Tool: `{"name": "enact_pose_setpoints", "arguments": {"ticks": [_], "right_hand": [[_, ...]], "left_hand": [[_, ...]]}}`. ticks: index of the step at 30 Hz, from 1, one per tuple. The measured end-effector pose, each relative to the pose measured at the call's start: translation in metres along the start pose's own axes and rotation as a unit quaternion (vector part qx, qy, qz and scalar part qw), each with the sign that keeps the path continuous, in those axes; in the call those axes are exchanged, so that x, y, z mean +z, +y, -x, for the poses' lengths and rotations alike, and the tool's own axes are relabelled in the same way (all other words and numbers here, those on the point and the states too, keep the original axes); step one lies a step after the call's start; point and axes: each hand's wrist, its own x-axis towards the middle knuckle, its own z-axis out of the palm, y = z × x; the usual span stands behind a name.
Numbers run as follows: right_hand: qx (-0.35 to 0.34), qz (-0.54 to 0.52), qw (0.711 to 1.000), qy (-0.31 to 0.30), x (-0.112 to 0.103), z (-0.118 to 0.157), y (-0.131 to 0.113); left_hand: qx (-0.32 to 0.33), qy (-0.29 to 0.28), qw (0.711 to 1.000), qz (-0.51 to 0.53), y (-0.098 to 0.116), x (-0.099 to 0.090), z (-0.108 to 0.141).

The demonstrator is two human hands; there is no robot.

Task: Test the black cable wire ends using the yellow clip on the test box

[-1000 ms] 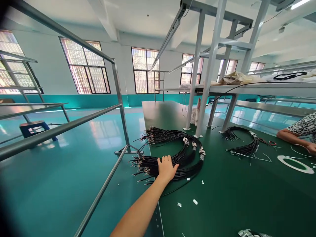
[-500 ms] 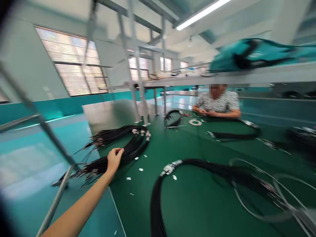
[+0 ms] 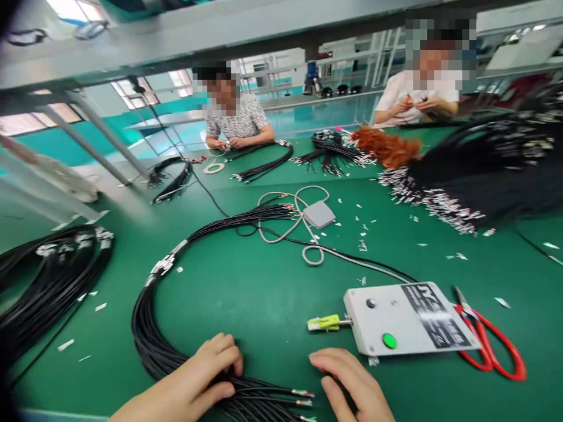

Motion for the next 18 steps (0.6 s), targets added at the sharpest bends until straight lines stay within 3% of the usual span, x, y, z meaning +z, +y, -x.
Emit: {"name": "enact_pose_setpoints", "arguments": {"ticks": [4, 8, 12, 15, 18], "right_hand": [[-0.013, -0.009, 0.999, 0.044, -0.005, 0.002, -0.007], [0.059, -0.052, 0.995, 0.067, -0.004, 0.007, -0.007], [0.107, -0.111, 0.986, 0.064, 0.001, 0.004, -0.011], [0.08, -0.129, 0.987, 0.049, 0.002, -0.002, -0.016], [0.071, -0.125, 0.989, 0.037, 0.002, -0.007, -0.018]], "left_hand": [[-0.037, 0.007, 0.992, 0.119, -0.002, -0.009, -0.008], [-0.056, 0.012, 0.972, 0.229, -0.003, -0.012, -0.012], [-0.068, 0.034, 0.978, 0.195, -0.001, -0.012, -0.012], [-0.077, 0.029, 0.985, 0.15, 0.003, -0.01, -0.012], [-0.047, -0.003, 0.99, 0.132, 0.006, -0.01, -0.014]]}}
